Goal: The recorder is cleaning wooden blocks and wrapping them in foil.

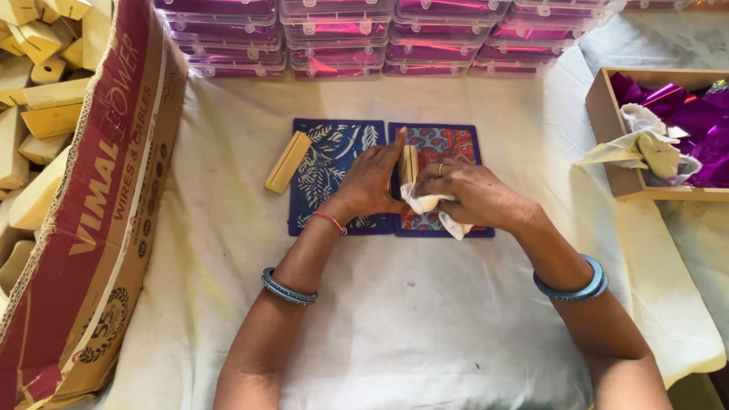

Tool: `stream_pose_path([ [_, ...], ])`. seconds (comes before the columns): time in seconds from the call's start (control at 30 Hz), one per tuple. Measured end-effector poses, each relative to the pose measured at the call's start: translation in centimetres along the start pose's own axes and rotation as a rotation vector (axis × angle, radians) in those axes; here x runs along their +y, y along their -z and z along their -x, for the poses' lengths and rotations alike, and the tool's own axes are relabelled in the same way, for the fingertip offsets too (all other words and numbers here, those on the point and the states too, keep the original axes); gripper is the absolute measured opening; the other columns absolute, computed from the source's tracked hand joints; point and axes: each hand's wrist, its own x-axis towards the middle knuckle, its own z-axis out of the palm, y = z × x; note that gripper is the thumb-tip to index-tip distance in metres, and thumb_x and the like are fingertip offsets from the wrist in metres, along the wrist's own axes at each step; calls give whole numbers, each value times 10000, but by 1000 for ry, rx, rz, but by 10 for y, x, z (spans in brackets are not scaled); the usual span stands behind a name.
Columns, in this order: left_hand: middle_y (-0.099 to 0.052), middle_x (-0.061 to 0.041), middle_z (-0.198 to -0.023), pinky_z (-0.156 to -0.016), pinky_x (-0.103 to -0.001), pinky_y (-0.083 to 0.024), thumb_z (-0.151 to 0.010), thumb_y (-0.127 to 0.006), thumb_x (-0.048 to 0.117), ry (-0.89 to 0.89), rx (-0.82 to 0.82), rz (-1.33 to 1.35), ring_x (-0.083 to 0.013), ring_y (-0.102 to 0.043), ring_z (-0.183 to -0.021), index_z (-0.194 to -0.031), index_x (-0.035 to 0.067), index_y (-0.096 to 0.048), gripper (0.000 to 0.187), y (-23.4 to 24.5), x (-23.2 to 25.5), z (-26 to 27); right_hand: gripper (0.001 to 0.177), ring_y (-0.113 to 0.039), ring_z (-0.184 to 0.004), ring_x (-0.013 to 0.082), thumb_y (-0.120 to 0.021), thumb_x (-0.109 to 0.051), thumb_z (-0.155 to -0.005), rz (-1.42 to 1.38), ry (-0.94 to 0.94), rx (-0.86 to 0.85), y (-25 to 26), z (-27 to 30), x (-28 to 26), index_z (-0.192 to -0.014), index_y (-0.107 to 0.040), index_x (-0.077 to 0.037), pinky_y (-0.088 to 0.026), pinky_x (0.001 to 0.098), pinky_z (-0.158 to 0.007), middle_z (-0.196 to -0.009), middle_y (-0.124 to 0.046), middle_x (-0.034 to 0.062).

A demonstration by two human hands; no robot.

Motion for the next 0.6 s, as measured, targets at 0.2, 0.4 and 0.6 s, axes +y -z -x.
stream_pose_path([
  [0.2, -532, -181, -1436, -1150, -444, -353, -526, -970, 472, 11, 6, -11, -373, -476, -1338, -1612, 45, -167, 1417, 1, 0, -1, 440, -631, -1180, 267, -712, -25, -685, -53, 51, -22, -29, -10, 21, -1102, -774, -152, -520, 410, -993, -1194, -712, 0],
  [0.4, -498, -161, -1486, -1144, -445, -334, -523, -979, 505, -2, 0, -59, -371, -453, -1363, -1579, 62, -238, 1364, 0, 0, -2, 533, -621, -1198, 317, -720, 11, -729, 68, -20, 402, -61, -22, 54, -1248, -721, -115, -467, 472, -1046, -1327, -665, 98],
  [0.6, -392, -206, -1600, -1236, -468, -323, -613, -1001, 505, -102, 101, 220, -385, -377, -1489, -1634, 42, -192, 1382, -4, -10, -3, 338, -666, -1186, 239, -658, 1, -945, -669, -266, 546, -60, -20, 45, -1277, -675, -59, -524, 345, -1034, -1261, -668, 74],
])
